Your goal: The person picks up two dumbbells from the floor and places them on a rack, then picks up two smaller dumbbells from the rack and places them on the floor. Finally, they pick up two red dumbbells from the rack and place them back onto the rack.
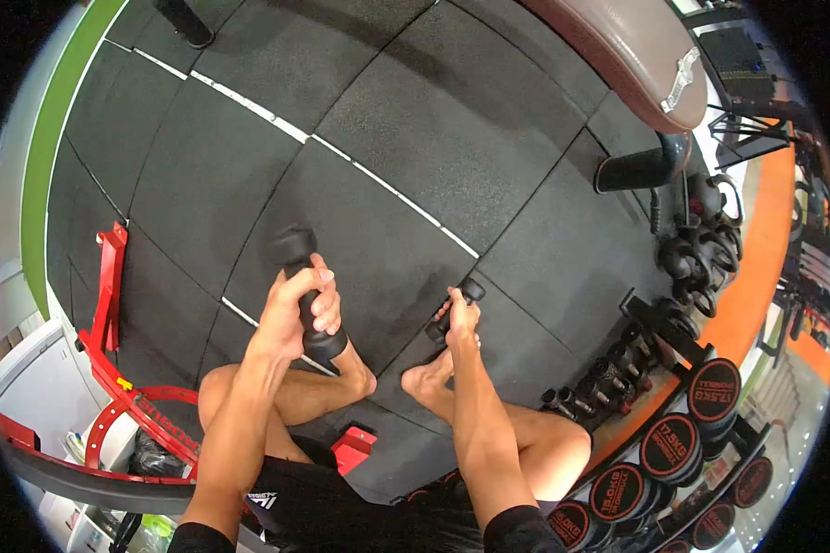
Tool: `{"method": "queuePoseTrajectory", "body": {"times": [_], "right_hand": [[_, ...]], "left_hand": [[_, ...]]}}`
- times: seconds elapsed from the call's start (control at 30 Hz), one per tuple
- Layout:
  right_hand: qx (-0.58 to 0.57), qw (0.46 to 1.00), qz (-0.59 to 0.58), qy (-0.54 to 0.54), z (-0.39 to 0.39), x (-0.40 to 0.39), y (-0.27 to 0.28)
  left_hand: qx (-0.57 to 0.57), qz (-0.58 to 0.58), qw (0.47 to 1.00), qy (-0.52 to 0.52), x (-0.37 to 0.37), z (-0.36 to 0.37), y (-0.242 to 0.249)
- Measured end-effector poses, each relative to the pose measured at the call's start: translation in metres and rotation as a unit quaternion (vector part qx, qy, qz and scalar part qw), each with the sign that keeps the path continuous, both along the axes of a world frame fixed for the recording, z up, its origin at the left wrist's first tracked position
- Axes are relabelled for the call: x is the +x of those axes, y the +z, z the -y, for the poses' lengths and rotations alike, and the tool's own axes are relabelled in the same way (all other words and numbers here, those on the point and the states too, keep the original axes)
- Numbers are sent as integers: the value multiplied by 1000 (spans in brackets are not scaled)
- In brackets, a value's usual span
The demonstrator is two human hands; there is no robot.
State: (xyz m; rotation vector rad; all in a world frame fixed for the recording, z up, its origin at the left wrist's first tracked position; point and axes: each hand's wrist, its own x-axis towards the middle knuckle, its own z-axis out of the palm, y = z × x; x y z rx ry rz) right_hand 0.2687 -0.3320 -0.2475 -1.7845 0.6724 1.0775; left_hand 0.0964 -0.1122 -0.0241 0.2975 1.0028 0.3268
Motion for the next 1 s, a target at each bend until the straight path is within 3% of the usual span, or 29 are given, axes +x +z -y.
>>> {"method": "queuePoseTrajectory", "body": {"times": [0.1,0.27,0.33,0.43,0.57,0.67,0.7,0.8,0.83,1.0], "right_hand": [[24,999,6,36,8,-1,-47],[-34,981,136,135,12,-12,-92],[-79,964,147,207,5,-11,-83],[-216,828,298,422,-6,-10,-79],[-239,815,266,455,-25,-12,-67],[-269,810,269,447,-19,-20,-90],[-261,831,236,431,-27,-20,-75],[-226,847,244,414,-19,-24,-97],[-215,862,198,414,-20,-19,-96],[-198,882,169,393,-23,-14,-91]], "left_hand": [[0,10,1000,15,6,-13,-11],[50,-10,999,-16,12,-30,-24],[64,-20,998,-21,14,-35,-33],[64,-27,997,-28,20,-42,-47],[80,-14,995,-50,32,-49,-61],[109,-50,990,-78,42,-55,-68],[126,-60,986,-90,41,-57,-78],[162,-117,975,-101,44,-64,-103],[166,-133,973,-94,43,-68,-113],[243,-289,915,-141,23,-96,-180]]}}
